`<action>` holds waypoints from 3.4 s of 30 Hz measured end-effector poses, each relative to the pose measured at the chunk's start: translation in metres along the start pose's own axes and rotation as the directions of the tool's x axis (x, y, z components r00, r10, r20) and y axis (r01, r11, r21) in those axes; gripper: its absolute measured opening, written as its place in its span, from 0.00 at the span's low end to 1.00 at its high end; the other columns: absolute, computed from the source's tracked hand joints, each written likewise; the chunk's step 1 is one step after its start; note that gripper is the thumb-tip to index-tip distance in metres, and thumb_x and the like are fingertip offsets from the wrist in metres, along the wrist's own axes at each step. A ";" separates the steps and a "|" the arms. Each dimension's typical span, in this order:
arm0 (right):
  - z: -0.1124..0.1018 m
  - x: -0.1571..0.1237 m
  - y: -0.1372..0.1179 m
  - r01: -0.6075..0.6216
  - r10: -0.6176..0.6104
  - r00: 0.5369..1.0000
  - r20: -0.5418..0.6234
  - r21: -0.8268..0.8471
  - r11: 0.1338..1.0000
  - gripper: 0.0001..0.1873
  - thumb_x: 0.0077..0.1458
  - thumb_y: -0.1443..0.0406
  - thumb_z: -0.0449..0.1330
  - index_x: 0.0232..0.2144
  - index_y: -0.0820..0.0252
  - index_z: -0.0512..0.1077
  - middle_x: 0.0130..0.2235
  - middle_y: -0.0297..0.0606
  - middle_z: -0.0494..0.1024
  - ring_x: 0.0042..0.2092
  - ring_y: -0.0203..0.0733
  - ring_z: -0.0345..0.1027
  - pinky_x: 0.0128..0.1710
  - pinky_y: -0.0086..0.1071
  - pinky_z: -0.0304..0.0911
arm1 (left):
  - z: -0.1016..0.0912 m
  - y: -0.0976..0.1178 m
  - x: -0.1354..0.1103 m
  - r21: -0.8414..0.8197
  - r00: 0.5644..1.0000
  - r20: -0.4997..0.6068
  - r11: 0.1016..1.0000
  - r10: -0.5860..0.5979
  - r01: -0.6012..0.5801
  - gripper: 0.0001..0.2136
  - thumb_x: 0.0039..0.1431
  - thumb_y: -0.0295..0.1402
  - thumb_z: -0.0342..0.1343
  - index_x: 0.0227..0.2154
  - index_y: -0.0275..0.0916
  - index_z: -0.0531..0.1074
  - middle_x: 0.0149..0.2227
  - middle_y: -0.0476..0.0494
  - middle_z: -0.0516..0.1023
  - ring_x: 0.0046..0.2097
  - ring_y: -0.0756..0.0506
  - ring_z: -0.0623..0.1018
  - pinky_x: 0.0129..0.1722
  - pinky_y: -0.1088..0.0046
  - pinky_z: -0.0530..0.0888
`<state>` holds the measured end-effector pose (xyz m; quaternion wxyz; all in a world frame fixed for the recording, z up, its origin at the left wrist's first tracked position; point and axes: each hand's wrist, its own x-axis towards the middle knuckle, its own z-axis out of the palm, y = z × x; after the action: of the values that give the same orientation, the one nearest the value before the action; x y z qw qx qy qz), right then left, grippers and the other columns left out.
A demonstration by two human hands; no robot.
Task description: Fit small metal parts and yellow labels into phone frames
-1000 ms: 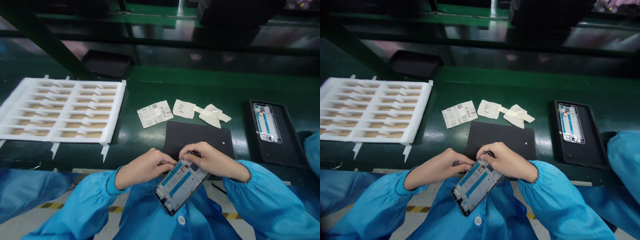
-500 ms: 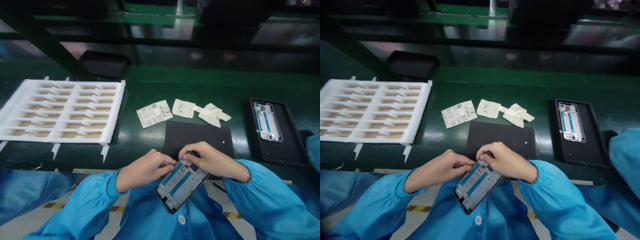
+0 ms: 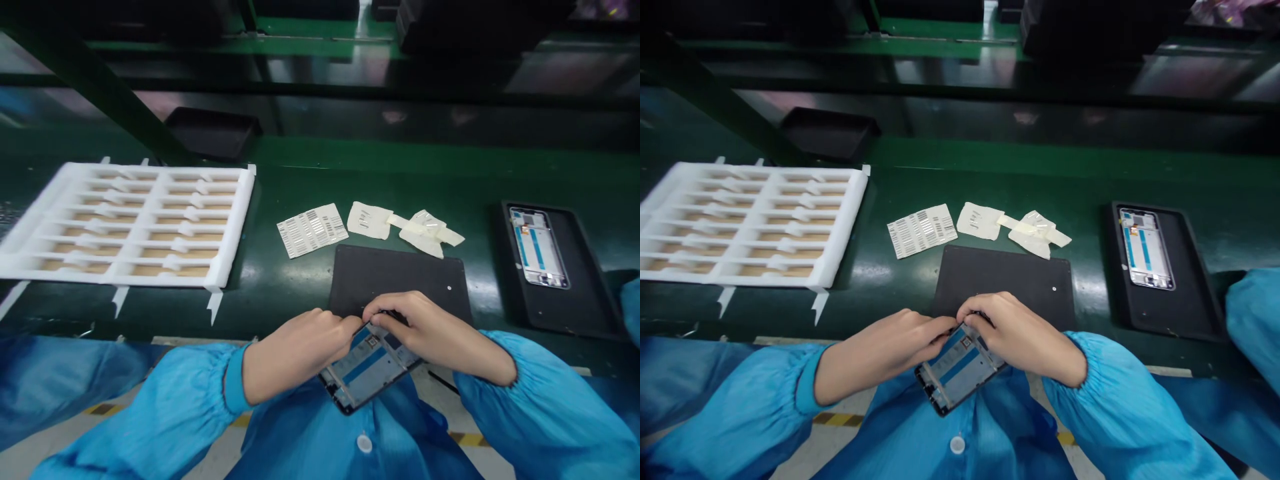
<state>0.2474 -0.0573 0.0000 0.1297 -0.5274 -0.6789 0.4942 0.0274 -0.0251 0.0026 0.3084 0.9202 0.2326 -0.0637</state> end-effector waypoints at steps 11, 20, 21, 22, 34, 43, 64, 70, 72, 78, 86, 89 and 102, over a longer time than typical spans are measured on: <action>-0.001 -0.019 -0.006 0.315 -0.387 0.734 -0.557 -0.226 0.922 0.16 0.62 0.73 0.54 0.46 0.51 0.74 0.42 0.38 0.79 0.43 0.42 0.75 0.42 0.34 0.72 | -0.039 0.033 0.000 0.475 0.898 -0.381 0.880 0.219 -0.013 0.18 0.67 0.19 0.40 0.55 0.29 0.67 0.46 0.29 0.79 0.48 0.36 0.80 0.44 0.59 0.79; 0.041 0.008 0.042 0.389 -0.428 0.394 -0.813 -0.274 0.880 0.19 0.58 0.76 0.57 0.44 0.49 0.76 0.38 0.37 0.82 0.40 0.45 0.77 0.38 0.39 0.74 | -0.030 -0.002 0.017 0.387 0.845 -0.449 0.916 0.290 -0.108 0.15 0.68 0.21 0.42 0.54 0.29 0.68 0.48 0.35 0.79 0.47 0.41 0.81 0.45 0.62 0.80; 0.044 0.009 0.046 0.387 -0.415 0.415 -0.810 -0.256 0.886 0.18 0.58 0.75 0.57 0.44 0.50 0.76 0.38 0.38 0.82 0.40 0.45 0.77 0.38 0.39 0.74 | -0.022 -0.010 0.019 0.339 0.827 -0.488 0.934 0.279 -0.115 0.15 0.68 0.22 0.43 0.53 0.31 0.68 0.49 0.37 0.79 0.47 0.42 0.81 0.46 0.63 0.79; 0.046 0.009 0.050 0.386 -0.410 0.441 -0.798 -0.243 0.890 0.16 0.59 0.74 0.56 0.43 0.51 0.77 0.39 0.39 0.82 0.40 0.45 0.78 0.39 0.39 0.74 | -0.014 -0.016 0.020 0.284 0.807 -0.529 0.951 0.262 -0.122 0.14 0.69 0.22 0.44 0.53 0.33 0.68 0.49 0.39 0.80 0.48 0.44 0.80 0.47 0.65 0.79; 0.027 -0.005 0.059 0.342 -0.627 0.617 -0.475 -0.556 0.758 0.27 0.61 0.77 0.50 0.58 0.52 0.70 0.42 0.45 0.77 0.43 0.41 0.75 0.41 0.32 0.73 | 0.013 -0.025 0.027 0.156 0.711 -0.663 0.972 0.234 -0.175 0.11 0.68 0.23 0.48 0.50 0.36 0.69 0.45 0.43 0.81 0.45 0.46 0.81 0.46 0.69 0.78; 0.033 -0.006 0.062 0.378 -0.625 0.602 -0.497 -0.512 0.771 0.35 0.57 0.83 0.51 0.62 0.51 0.64 0.44 0.44 0.75 0.44 0.41 0.73 0.42 0.32 0.72 | 0.016 -0.027 0.026 0.193 0.676 -0.683 0.961 0.277 -0.199 0.11 0.66 0.21 0.50 0.50 0.35 0.69 0.46 0.43 0.81 0.46 0.46 0.81 0.46 0.69 0.79; -0.042 0.045 -0.002 0.323 -0.412 0.618 -0.669 -0.262 0.909 0.05 0.58 0.70 0.62 0.35 0.55 0.75 0.35 0.35 0.77 0.38 0.40 0.72 0.40 0.34 0.67 | 0.012 -0.020 0.011 0.105 0.730 -0.669 0.990 0.143 -0.097 0.11 0.68 0.22 0.47 0.48 0.34 0.71 0.43 0.44 0.81 0.42 0.46 0.80 0.41 0.69 0.77; -0.041 0.181 -0.007 0.317 -0.448 0.869 -0.208 -0.461 0.829 0.06 0.60 0.70 0.58 0.31 0.59 0.74 0.35 0.39 0.75 0.40 0.43 0.69 0.42 0.35 0.62 | 0.004 -0.033 -0.002 0.045 0.735 -0.678 0.997 -0.011 0.056 0.09 0.68 0.24 0.48 0.43 0.37 0.72 0.39 0.46 0.81 0.40 0.44 0.81 0.38 0.67 0.76; -0.036 0.199 0.004 0.303 -0.420 0.895 -0.152 -0.484 0.821 0.06 0.59 0.71 0.58 0.30 0.59 0.73 0.34 0.38 0.75 0.39 0.42 0.68 0.41 0.34 0.61 | 0.002 -0.040 -0.008 0.012 0.725 -0.688 0.997 -0.047 0.076 0.08 0.68 0.25 0.49 0.43 0.37 0.72 0.39 0.46 0.81 0.40 0.44 0.81 0.39 0.66 0.76; -0.034 0.201 0.020 0.264 -0.374 0.917 -0.142 -0.486 0.833 0.04 0.58 0.70 0.58 0.35 0.59 0.72 0.35 0.37 0.74 0.38 0.40 0.68 0.39 0.32 0.60 | 0.003 -0.052 -0.017 0.002 0.717 -0.695 0.996 -0.063 0.089 0.08 0.68 0.25 0.48 0.42 0.37 0.73 0.37 0.46 0.81 0.39 0.44 0.81 0.36 0.67 0.75; -0.029 0.202 0.009 0.181 -0.302 0.942 -0.149 -0.532 0.827 0.08 0.59 0.71 0.55 0.30 0.59 0.72 0.34 0.39 0.73 0.39 0.42 0.66 0.40 0.34 0.57 | 0.009 -0.054 -0.018 -0.013 0.680 -0.731 0.998 -0.056 0.068 0.09 0.67 0.23 0.49 0.42 0.37 0.73 0.38 0.46 0.81 0.39 0.45 0.81 0.37 0.67 0.75; -0.026 0.203 0.008 0.155 -0.279 0.949 -0.149 -0.549 0.821 0.06 0.59 0.72 0.55 0.30 0.60 0.70 0.35 0.41 0.72 0.40 0.44 0.64 0.41 0.34 0.57 | 0.011 -0.055 -0.019 -0.016 0.664 -0.745 0.997 -0.060 0.073 0.09 0.66 0.23 0.50 0.42 0.38 0.73 0.40 0.46 0.81 0.40 0.45 0.81 0.38 0.67 0.76; -0.037 0.194 0.015 0.205 -0.307 0.918 -0.250 -0.361 0.910 0.04 0.60 0.68 0.55 0.33 0.59 0.69 0.35 0.36 0.73 0.37 0.38 0.67 0.38 0.30 0.58 | 0.024 -0.042 -0.024 0.149 0.586 -0.806 0.987 0.082 0.067 0.12 0.67 0.20 0.46 0.45 0.34 0.74 0.42 0.42 0.82 0.42 0.45 0.81 0.39 0.68 0.76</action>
<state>0.2023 0.1259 -0.0613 0.2066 -0.5159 -0.7875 0.2664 -0.0131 -0.0196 -0.0329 0.0927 0.8712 0.3375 0.3443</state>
